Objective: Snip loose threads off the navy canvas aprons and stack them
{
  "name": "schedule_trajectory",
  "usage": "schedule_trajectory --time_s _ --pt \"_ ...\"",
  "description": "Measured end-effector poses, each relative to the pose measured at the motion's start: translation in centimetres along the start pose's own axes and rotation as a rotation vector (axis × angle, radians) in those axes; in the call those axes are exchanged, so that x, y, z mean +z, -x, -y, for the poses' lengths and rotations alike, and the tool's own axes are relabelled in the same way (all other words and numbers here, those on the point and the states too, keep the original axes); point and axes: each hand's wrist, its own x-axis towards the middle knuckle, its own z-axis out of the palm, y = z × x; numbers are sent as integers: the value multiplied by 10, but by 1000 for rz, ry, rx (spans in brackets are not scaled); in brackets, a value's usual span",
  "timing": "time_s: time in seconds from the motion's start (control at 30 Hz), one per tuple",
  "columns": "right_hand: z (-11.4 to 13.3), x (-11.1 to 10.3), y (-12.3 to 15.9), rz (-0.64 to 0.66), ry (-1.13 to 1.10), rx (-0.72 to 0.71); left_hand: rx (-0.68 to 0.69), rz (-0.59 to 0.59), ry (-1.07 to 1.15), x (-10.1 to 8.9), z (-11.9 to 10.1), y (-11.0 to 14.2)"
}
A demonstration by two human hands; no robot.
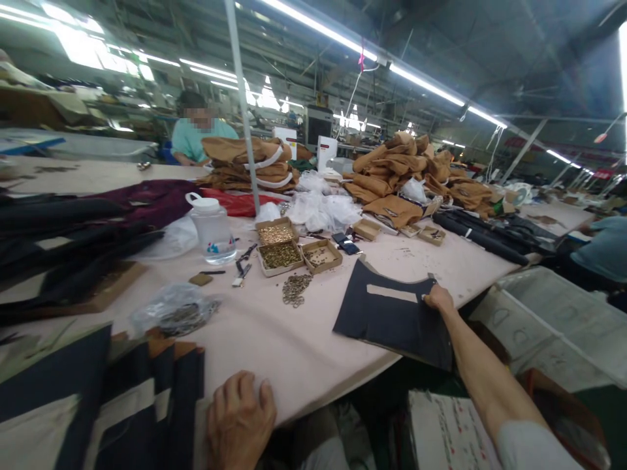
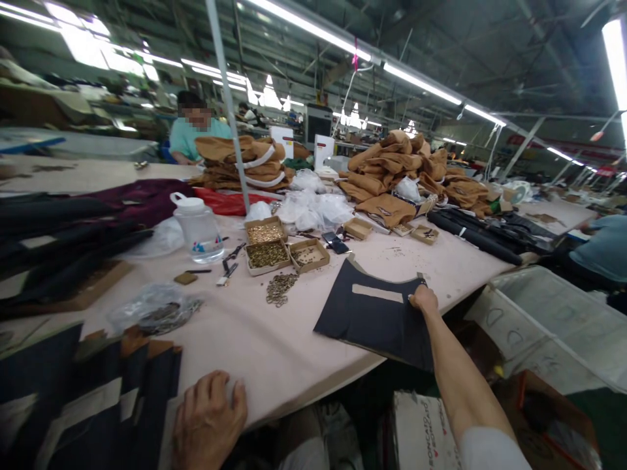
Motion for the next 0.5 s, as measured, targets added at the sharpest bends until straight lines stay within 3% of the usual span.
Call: schedule_trajectory --time_s 0.13,0.3,0.5 --pt "9 5 -21 13 30 10 -17 10 -21 3 -2 -1" --pt "14 7 -25 12 -14 13 -28 25 -19 1 -2 -1" --pt "-4 -26 -12 -71 -178 76 -26 52 -42 -6 -6 -1"
